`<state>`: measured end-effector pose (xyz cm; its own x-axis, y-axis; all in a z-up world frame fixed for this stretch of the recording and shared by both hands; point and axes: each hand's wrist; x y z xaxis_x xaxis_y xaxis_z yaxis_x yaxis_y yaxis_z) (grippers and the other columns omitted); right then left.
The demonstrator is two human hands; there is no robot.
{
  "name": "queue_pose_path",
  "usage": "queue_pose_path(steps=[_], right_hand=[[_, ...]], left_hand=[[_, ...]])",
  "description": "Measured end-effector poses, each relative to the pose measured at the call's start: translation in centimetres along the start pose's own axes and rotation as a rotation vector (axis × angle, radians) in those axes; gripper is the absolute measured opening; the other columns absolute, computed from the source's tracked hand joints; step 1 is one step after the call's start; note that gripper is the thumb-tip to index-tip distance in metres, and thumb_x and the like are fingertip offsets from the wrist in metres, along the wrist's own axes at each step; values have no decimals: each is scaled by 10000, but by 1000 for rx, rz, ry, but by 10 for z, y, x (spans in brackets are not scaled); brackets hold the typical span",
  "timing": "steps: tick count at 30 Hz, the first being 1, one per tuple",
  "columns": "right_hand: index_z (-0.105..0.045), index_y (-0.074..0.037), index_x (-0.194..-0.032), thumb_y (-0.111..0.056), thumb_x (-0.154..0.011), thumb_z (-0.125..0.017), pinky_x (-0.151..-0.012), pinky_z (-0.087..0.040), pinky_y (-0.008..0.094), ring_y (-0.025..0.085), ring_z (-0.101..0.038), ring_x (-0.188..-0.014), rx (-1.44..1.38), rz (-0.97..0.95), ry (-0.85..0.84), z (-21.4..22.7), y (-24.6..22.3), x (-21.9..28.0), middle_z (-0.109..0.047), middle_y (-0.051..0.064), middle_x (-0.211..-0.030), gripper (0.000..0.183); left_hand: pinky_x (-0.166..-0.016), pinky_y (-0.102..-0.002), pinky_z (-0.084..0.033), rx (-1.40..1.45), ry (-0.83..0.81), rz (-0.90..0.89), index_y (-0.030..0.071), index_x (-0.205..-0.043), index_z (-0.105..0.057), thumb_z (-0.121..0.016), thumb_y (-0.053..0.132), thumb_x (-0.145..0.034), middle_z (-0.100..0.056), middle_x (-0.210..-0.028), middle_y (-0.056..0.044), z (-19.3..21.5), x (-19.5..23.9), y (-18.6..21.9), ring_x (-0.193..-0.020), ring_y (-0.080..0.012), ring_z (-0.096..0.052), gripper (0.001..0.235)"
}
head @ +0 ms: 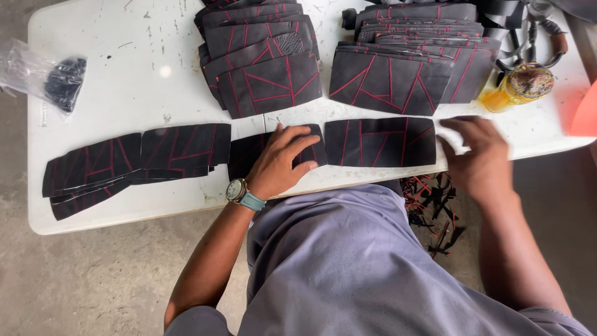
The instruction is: The person stacks black fabric pieces with red stitching on a white table. They repeatedly pick up, align, and place the pieces into neat piles, occasionally using an orange template to check alignment.
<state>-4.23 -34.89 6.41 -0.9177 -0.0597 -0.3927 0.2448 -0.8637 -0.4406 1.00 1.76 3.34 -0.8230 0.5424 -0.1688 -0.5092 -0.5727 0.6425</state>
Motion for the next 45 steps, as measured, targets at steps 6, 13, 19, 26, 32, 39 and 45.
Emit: queue_pose_path(steps=[6,13,19,26,32,39,45], right_hand=[[-694,-150,-1301,-446,-713,-849,-1121,-305,579,429,-393,-1402,-119,296,-369,-64,-45,-30,-492,188,-1494,677],[-727,-224,-1252,-447,-740,-826,-1172,-260,564,376,-385,-1435,-93,218,-500,-73,-36,-36,-487,132,-1532,567],[-772,-228,-1167,-315,-752,-812,-1167,-283,548,340,-418,-1406,-188,326,-445,-76,-39,-34,-534,102,-1482,426],[-789,-232,-1127,-164,-813,-758,-1182,-272,584,287,-494,-1372,-190,533,-401,-97,-49,-24,-647,-4,-1335,323],[-777,-196,-1127,-105,-826,-721,-1209,-283,581,253,-503,-1374,-137,565,-421,-113,-45,-19,-672,-40,-1281,319],[-601,-205,-1402,-202,-793,-770,-1194,-291,550,316,-480,-1400,-187,467,-501,-81,-56,-36,-566,77,-1437,632],[-482,-207,-1502,-373,-574,-940,-1128,-305,555,408,-378,-1408,64,225,-634,-42,-37,-52,-435,155,-1528,1048]], left_hand=[[-1189,-647,-154,-185,-121,118,217,-1366,-632,-920,438,-654,-449,-1440,-197,10,-10,-6,-1334,-388,-457,799],[-1234,-631,-176,-154,-113,105,237,-1367,-640,-884,442,-704,-467,-1478,-153,3,-1,-26,-1375,-358,-478,735],[-1197,-627,-176,-138,-78,38,218,-1243,-730,-900,383,-710,-415,-1458,-200,0,-1,-26,-1372,-399,-415,583],[-1240,-627,-246,-121,-126,-142,158,-1105,-788,-706,166,-931,-648,-1251,-38,-21,10,-20,-1147,-222,-653,193],[-1248,-600,-281,-118,-137,-174,105,-1093,-772,-654,79,-954,-671,-1207,-52,-30,5,-26,-1079,-236,-676,184],[-1173,-546,-322,-114,-140,-32,153,-1361,-617,-861,208,-705,-540,-1369,-112,9,4,-6,-1266,-379,-508,702],[-1116,-556,-354,-182,-291,233,218,-1457,-524,-968,339,-532,-427,-1458,-168,50,20,-20,-1338,-419,-443,1033]])
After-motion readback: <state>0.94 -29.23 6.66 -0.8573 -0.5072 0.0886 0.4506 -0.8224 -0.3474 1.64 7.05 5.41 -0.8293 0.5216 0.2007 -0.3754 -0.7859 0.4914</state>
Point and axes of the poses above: each hand's wrist, its own x-axis away from the middle knuckle, its own z-axis out of the back of the hand, y = z × x
